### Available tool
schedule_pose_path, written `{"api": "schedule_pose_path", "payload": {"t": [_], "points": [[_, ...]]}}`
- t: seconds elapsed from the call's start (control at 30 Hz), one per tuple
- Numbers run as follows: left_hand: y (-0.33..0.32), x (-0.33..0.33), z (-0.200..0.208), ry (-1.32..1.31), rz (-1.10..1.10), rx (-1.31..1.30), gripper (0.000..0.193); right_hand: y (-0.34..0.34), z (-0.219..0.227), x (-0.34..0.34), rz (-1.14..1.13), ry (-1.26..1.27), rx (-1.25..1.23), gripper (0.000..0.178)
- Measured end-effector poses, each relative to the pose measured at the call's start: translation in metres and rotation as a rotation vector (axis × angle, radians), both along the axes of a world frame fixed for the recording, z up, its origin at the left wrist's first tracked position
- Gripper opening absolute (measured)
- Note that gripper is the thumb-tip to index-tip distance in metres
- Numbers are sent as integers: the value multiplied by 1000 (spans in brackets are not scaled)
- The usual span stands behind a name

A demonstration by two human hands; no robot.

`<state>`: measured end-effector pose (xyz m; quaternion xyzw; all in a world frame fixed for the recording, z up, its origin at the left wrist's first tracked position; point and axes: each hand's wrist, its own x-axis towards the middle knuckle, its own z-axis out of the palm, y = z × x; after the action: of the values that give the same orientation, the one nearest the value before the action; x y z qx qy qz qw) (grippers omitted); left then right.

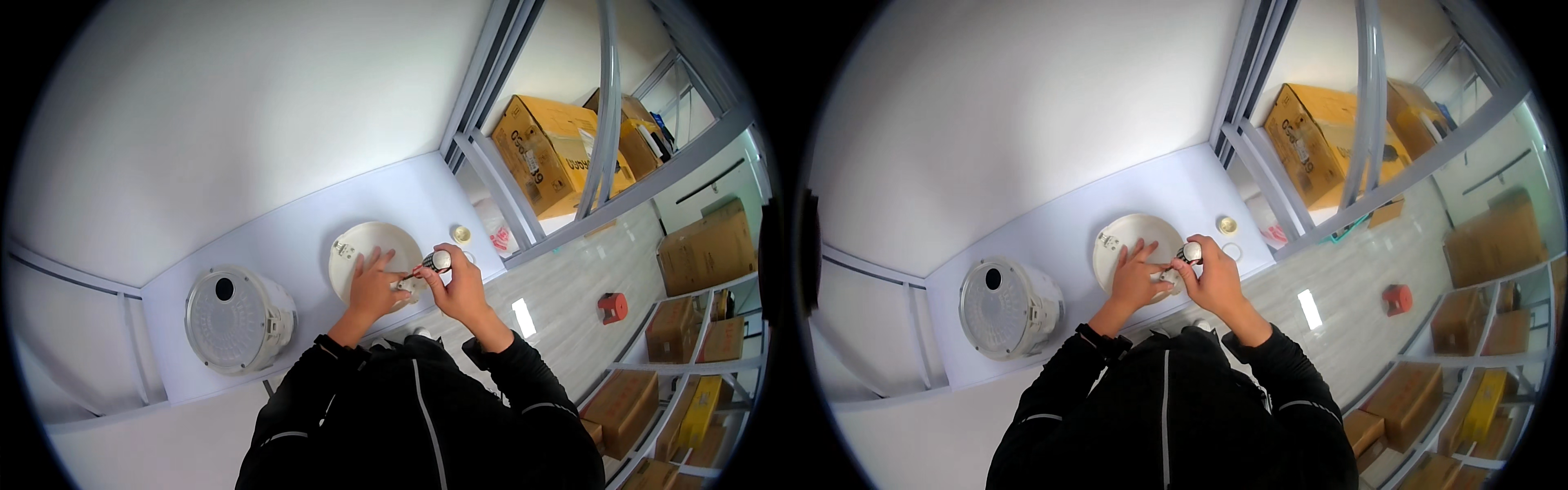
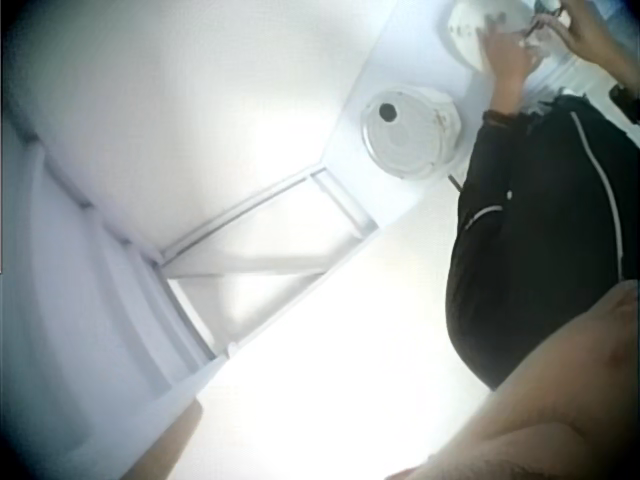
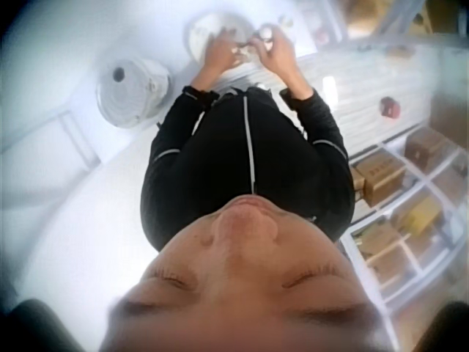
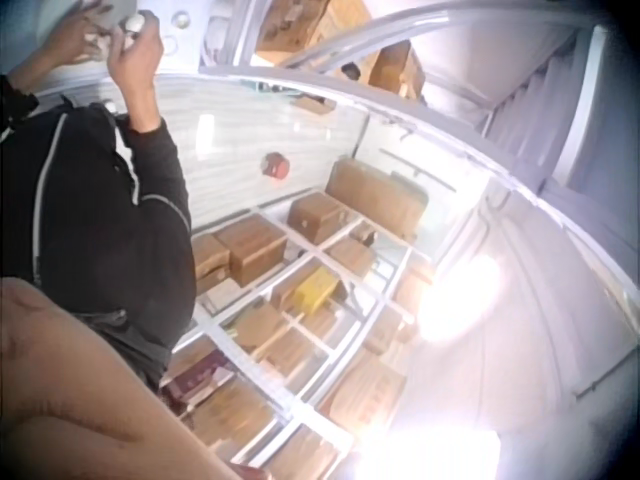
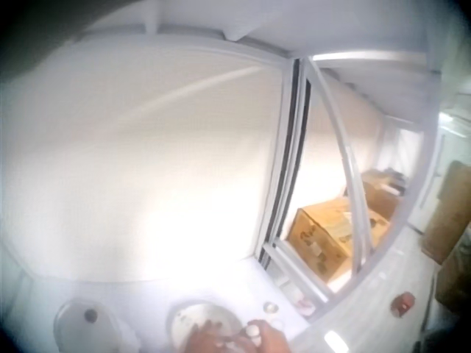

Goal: The person assembles a white cylindrical appliance on a workbench. They use a screwdriver to tighten screws on a circular base, attach a small cylindrical component, and secure a lid onto the main body. The person repeatedly handles the base and lid, tightening fasteners and aligning parts.

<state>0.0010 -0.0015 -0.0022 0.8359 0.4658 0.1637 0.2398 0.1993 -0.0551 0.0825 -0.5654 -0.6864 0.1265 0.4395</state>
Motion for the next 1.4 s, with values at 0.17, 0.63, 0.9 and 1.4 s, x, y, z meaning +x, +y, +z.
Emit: {"api": "schedule_pose_path", "payload": {"t": [0.17,0.63,0.9,1.4], "points": [[2,0,1,43,-24,-12,46,-4,2,-1,0,39,-33,47],[6,-1,-9,39,-62,15,47,-12,35,-3,104,-152,-23,41],[7,-1,-3,21,-58,-23,45,-8,51,-2,32,-372,-238,39],[8,0,1,33,-70,-16,44,-4,72,-5,132,-400,-118,30]]}}
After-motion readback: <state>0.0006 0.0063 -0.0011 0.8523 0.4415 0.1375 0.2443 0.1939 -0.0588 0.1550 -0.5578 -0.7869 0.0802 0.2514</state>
